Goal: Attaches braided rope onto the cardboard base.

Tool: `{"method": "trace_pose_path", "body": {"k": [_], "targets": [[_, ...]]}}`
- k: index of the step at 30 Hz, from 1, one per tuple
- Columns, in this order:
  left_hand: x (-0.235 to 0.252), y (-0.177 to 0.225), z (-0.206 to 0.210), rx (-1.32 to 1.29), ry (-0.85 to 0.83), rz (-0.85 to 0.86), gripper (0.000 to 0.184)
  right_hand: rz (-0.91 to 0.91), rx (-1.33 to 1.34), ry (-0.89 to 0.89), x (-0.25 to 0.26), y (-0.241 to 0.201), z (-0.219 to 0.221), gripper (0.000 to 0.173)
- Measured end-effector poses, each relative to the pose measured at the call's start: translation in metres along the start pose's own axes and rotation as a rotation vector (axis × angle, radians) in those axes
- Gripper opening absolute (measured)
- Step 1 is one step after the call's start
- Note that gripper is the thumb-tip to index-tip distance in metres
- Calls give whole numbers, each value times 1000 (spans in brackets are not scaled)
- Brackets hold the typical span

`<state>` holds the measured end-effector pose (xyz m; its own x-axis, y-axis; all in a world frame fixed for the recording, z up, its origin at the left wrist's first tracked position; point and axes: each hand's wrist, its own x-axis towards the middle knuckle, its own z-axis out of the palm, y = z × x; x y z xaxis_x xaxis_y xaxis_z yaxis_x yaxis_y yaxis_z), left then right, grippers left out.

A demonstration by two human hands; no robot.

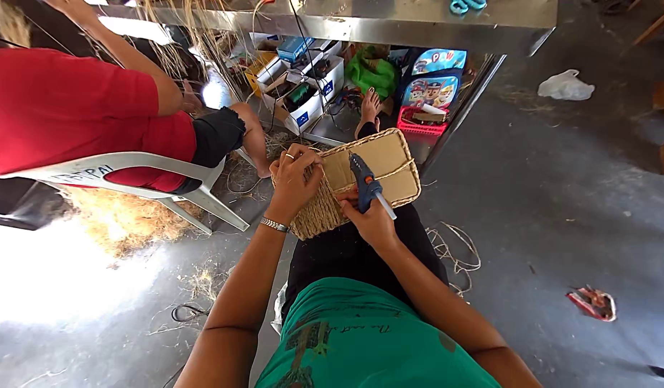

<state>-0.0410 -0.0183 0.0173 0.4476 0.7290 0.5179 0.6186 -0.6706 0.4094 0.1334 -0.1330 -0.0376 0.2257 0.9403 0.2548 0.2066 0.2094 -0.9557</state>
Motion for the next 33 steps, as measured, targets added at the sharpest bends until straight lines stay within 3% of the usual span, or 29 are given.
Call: {"method": "trace_pose_path", "body": {"k": [8,20,24,33], "targets": [[9,-4,12,34,45,-36,21,26,13,3,2,-1,-1,36],[8,17,3,73,-27,-142,21,-10,-43,34,-3,7,3,34],[19,4,18,108,6,-154,23,-40,-7,73,-3,0,3,41],[20,-3,18,120,17,-212,26,48,-2,36,-41,-16,-8,46]]}}
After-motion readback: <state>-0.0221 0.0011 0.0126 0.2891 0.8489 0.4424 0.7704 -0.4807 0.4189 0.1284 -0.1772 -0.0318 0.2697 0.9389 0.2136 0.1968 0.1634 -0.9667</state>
